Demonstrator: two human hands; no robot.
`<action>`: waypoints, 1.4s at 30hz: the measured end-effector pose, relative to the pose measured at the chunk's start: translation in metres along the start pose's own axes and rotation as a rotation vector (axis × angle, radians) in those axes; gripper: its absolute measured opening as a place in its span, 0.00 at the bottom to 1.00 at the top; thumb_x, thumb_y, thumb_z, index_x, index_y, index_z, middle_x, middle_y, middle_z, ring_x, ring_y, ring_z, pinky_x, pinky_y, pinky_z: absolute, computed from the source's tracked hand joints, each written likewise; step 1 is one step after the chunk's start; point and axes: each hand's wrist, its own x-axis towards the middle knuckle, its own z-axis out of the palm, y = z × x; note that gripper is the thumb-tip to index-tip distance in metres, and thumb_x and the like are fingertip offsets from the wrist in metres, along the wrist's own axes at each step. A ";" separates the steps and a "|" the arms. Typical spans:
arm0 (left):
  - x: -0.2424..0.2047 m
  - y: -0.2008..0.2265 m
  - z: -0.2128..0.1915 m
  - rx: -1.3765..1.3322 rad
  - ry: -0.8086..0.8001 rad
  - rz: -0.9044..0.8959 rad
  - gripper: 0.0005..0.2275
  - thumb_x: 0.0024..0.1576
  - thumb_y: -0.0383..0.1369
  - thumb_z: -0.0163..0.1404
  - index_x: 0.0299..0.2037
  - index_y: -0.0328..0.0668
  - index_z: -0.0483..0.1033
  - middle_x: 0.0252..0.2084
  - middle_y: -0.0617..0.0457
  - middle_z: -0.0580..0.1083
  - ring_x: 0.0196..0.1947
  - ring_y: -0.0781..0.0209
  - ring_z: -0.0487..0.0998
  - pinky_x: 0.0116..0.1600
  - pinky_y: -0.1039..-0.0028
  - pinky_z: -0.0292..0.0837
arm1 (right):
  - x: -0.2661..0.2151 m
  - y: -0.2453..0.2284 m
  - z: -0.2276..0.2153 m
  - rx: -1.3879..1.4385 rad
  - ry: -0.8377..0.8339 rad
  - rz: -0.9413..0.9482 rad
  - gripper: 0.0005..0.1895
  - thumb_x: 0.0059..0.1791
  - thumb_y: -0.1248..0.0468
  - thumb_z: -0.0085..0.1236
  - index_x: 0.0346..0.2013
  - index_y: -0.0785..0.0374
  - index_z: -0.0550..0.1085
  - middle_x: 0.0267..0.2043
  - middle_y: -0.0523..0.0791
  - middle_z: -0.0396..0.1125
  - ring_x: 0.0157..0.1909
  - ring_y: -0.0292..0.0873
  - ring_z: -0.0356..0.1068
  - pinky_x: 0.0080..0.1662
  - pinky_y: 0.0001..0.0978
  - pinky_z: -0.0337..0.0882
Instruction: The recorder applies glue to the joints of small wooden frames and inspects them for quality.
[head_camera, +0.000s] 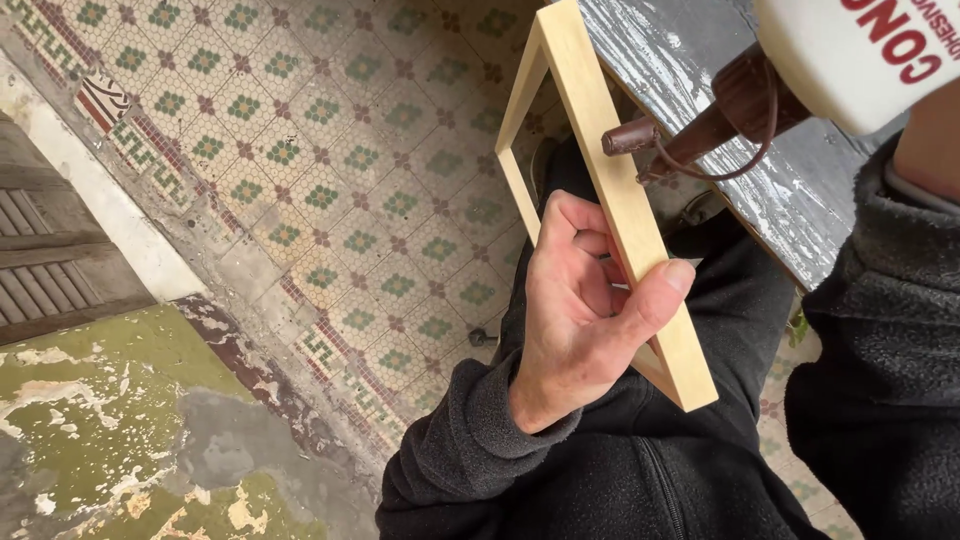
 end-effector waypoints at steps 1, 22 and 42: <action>0.000 0.001 0.001 -0.005 -0.007 0.010 0.17 0.62 0.24 0.57 0.50 0.30 0.57 0.41 0.46 0.71 0.37 0.69 0.77 0.45 0.78 0.78 | -0.001 0.007 -0.039 0.023 0.010 0.006 0.26 0.58 0.48 0.50 0.60 0.66 0.67 0.51 0.47 0.67 0.55 0.44 0.70 0.61 0.39 0.69; 0.001 0.004 0.011 0.090 -0.002 0.008 0.19 0.61 0.28 0.58 0.51 0.32 0.56 0.40 0.44 0.71 0.35 0.68 0.79 0.41 0.77 0.80 | -0.025 -0.033 -0.068 0.455 0.233 0.117 0.22 0.56 0.50 0.53 0.55 0.64 0.70 0.46 0.45 0.69 0.49 0.42 0.70 0.55 0.37 0.70; 0.005 -0.001 0.011 0.150 0.004 0.028 0.20 0.61 0.30 0.58 0.51 0.33 0.56 0.38 0.43 0.72 0.34 0.67 0.80 0.39 0.77 0.82 | -0.037 -0.050 -0.030 0.870 0.440 0.215 0.19 0.54 0.51 0.55 0.50 0.62 0.74 0.41 0.44 0.70 0.44 0.40 0.71 0.50 0.36 0.70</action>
